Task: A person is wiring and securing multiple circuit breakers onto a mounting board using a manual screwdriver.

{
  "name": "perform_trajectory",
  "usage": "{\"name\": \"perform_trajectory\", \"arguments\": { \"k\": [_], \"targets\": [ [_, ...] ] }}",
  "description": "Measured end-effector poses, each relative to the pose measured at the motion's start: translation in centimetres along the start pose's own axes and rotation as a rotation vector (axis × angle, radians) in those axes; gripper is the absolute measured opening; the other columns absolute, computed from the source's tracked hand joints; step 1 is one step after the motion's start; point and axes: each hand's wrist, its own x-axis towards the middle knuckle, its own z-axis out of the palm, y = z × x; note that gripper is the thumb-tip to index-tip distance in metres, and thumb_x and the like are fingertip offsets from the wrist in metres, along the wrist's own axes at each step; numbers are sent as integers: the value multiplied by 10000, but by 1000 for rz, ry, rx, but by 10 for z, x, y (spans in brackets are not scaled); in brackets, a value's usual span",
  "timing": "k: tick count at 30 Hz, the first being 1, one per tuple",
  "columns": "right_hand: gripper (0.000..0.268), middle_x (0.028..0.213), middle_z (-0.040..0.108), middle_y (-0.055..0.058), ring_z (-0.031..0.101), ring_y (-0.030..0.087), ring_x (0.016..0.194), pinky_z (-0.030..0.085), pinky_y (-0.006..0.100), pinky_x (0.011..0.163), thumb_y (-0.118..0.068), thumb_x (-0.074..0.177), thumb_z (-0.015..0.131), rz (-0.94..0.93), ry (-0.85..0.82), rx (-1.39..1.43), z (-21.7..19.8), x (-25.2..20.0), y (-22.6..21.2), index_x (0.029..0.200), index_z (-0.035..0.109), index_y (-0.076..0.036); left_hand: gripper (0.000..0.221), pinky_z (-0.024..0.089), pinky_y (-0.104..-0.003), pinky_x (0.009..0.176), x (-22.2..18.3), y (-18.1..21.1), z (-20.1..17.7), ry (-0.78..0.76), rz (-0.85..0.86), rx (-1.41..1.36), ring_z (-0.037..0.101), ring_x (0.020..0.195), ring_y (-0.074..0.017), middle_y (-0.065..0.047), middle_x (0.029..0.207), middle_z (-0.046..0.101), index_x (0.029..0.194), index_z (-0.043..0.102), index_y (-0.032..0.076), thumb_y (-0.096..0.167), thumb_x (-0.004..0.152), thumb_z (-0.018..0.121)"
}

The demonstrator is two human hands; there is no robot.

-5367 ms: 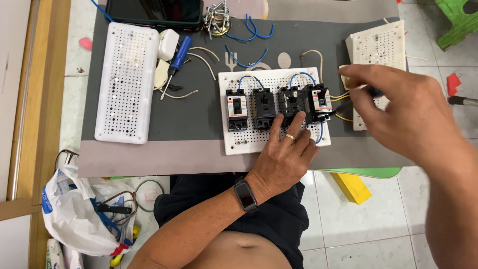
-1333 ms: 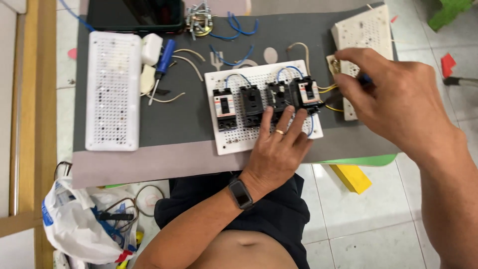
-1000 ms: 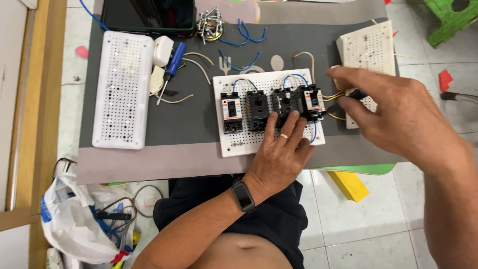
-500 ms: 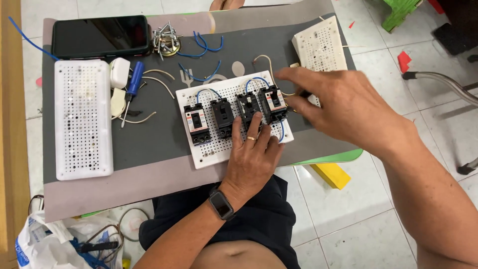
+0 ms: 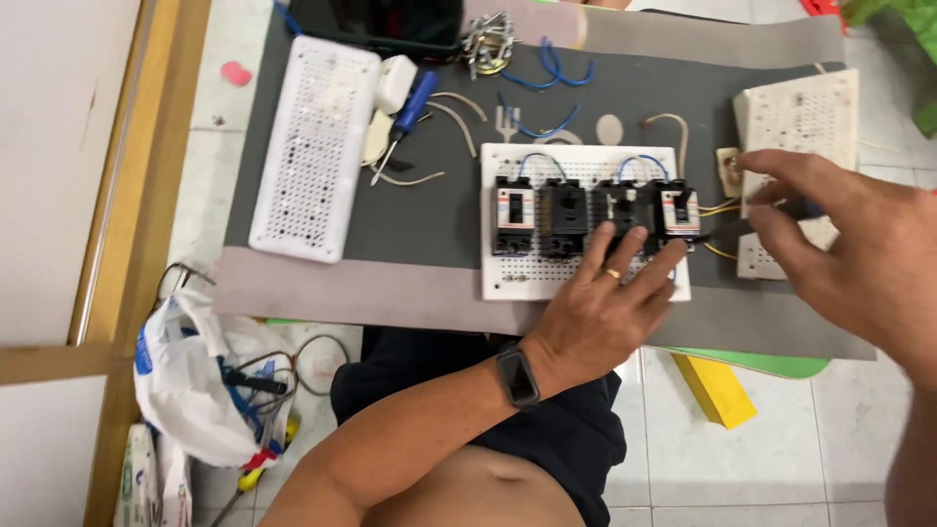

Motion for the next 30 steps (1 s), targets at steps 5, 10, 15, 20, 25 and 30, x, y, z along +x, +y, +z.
{"name": "perform_trajectory", "arguments": {
  "k": [5, 10, 15, 20, 25, 30],
  "targets": [
    [308, 984, 713, 33, 594, 174, 642, 509, 317, 733, -24, 980, 705, 74, -67, 93, 0, 2, -7, 1282, 700, -85, 69, 429, -593, 1112, 0, 0, 2, 11, -18, 31, 607, 1197, -385, -145, 1307, 574, 945, 683, 56, 122, 966, 677],
    [279, 905, 680, 78, 422, 215, 508, 439, 355, 696, -21, 1026, 739, 120, -1, 169, 8, 5, -5, 1300, 696, -46, 175, 428, -565, 1099, 1, 1, -1, 45, -38, 42, 589, 1181, -377, -180, 1203, 608, 861, 717, 17, 129, 963, 631],
    [310, 870, 673, 182, 597, 269, 705, 490, 399, 785, 19, 1008, 687, 149, -105, 214, 22, 1, 9, 1317, 666, 22, 213, 434, -581, 1107, -2, 2, 2, 43, -32, 69, 579, 1202, -376, -187, 1219, 609, 866, 750, 11, 150, 959, 617],
    [435, 979, 605, 218, 539, 290, 805, 412, 395, 737, 1, 1049, 597, 249, -115, 311, 43, -9, 36, 1481, 551, 27, 208, 429, -605, 1113, -4, 4, 4, 36, -49, 58, 561, 1226, -385, -193, 1235, 613, 863, 765, 26, 99, 958, 595],
    [543, 1146, 535, 316, 544, 387, 933, 475, 459, 849, 32, 1017, 404, 245, -190, 492, 58, -16, 58, 1558, 408, 77, 174, 463, -622, 1097, -6, 3, 7, 56, -63, 31, 540, 1253, -386, -189, 1239, 586, 850, 755, 4, 28, 939, 608],
    [582, 1269, 547, 346, 552, 446, 1016, 455, 477, 782, -53, 997, 580, 212, -164, 352, 64, -9, 56, 1544, 458, 102, 157, 454, -604, 1102, -5, 4, 7, 55, -67, 55, 533, 1253, -367, -173, 1232, 596, 865, 779, 9, 37, 927, 638]
  ]
}}
